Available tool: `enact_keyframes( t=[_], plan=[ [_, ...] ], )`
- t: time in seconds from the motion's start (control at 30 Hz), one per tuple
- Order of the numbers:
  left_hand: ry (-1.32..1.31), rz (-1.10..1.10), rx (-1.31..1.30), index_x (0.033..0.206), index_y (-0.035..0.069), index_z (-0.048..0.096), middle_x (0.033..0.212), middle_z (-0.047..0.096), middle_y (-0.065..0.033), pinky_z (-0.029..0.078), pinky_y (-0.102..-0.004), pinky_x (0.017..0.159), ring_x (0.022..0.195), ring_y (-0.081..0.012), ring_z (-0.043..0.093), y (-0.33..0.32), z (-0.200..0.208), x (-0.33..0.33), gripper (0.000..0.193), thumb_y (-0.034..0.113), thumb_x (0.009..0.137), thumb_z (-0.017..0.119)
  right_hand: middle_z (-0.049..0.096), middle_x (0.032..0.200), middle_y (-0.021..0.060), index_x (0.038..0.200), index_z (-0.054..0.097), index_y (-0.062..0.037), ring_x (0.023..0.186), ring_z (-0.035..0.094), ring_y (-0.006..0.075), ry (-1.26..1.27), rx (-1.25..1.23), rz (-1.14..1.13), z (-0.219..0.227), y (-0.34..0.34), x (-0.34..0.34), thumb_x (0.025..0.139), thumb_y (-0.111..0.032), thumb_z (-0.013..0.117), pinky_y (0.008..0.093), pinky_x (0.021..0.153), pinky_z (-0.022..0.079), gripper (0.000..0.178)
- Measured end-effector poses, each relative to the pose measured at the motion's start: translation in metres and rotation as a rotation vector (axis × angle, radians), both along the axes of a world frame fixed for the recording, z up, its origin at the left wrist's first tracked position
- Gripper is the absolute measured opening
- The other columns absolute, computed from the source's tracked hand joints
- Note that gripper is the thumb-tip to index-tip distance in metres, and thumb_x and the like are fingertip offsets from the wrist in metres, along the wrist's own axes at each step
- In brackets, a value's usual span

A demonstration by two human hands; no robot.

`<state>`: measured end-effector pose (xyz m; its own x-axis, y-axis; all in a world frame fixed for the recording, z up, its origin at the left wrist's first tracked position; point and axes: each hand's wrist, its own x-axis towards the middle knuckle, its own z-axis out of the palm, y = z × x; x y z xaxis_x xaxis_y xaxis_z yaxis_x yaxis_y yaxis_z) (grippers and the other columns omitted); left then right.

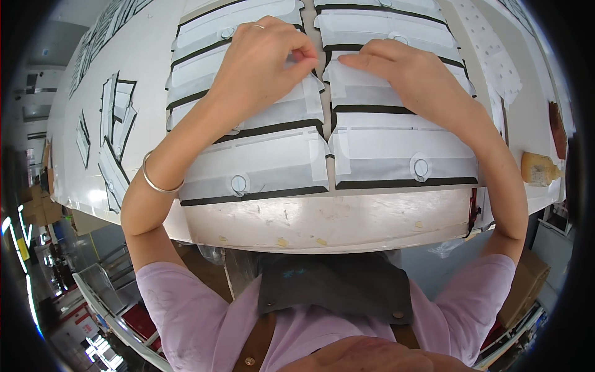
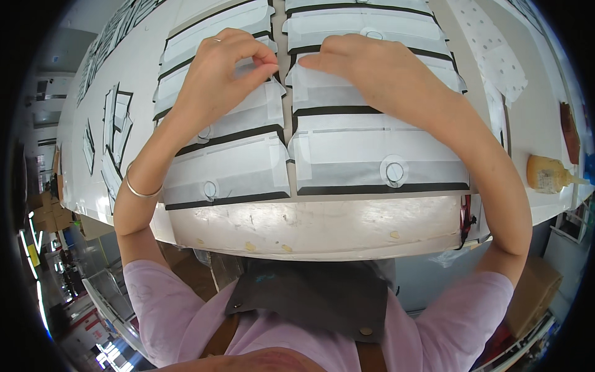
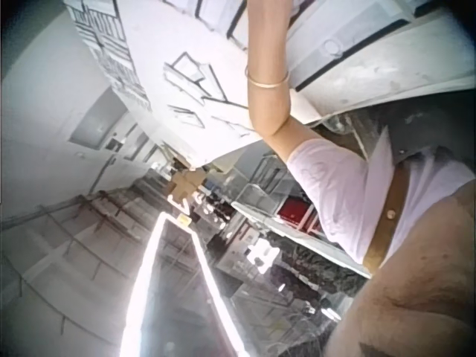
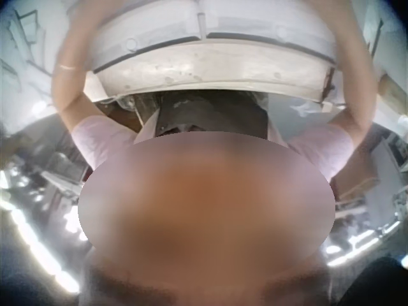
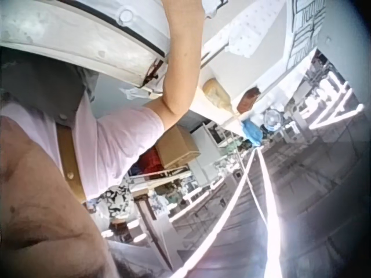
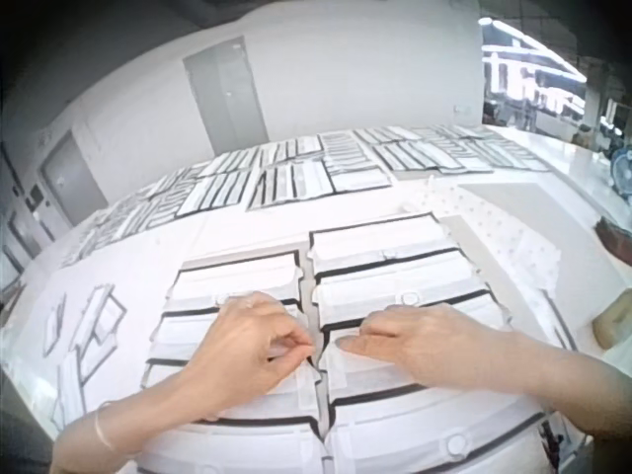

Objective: The person applies glue to the edges of white mask-like components using a squeeze bottle and then presses them together to bond. The person works on a white table in a workshop environment, handling the components one by one.

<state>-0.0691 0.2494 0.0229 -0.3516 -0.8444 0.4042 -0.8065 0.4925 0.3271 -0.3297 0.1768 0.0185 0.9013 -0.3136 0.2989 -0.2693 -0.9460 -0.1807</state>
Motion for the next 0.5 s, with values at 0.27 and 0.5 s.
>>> enact_keyframes(
  t=[0.27, 0.5],
  plan=[
    [-0.375, 0.09, 0.019, 0.077, 0.008, 0.076, 0.068, 0.069, -0.0021, 0.045, -0.0396, 0.092, 0.076, -0.0211, 0.063, 0.002, 0.019, -0.032, 0.007, 0.014, 0.077, 0.079, 0.059, 0.105, 0.0029, 0.125, 0.066, -0.0093, 0.1, 0.062, 0.0194, 0.042, -0.175, 0.02, -0.006, 0.01, 0.0, 0.081, -0.001, 0.063, 0.0305, 0.075, 0.058, 0.045],
    [-0.628, 0.14, -0.016, 0.072, 0.007, 0.076, 0.065, 0.068, -0.0067, 0.045, -0.0407, 0.097, 0.068, -0.0245, 0.063, -0.001, 0.022, -0.05, 0.005, 0.01, 0.076, 0.076, 0.057, 0.103, 0.0029, 0.121, 0.066, -0.0037, 0.1, 0.059, 0.0184, 0.014, -0.225, 0.047, -0.014, 0.011, 0.0, 0.082, -0.005, 0.064, 0.0288, 0.075, 0.057, 0.04]
  ],
)
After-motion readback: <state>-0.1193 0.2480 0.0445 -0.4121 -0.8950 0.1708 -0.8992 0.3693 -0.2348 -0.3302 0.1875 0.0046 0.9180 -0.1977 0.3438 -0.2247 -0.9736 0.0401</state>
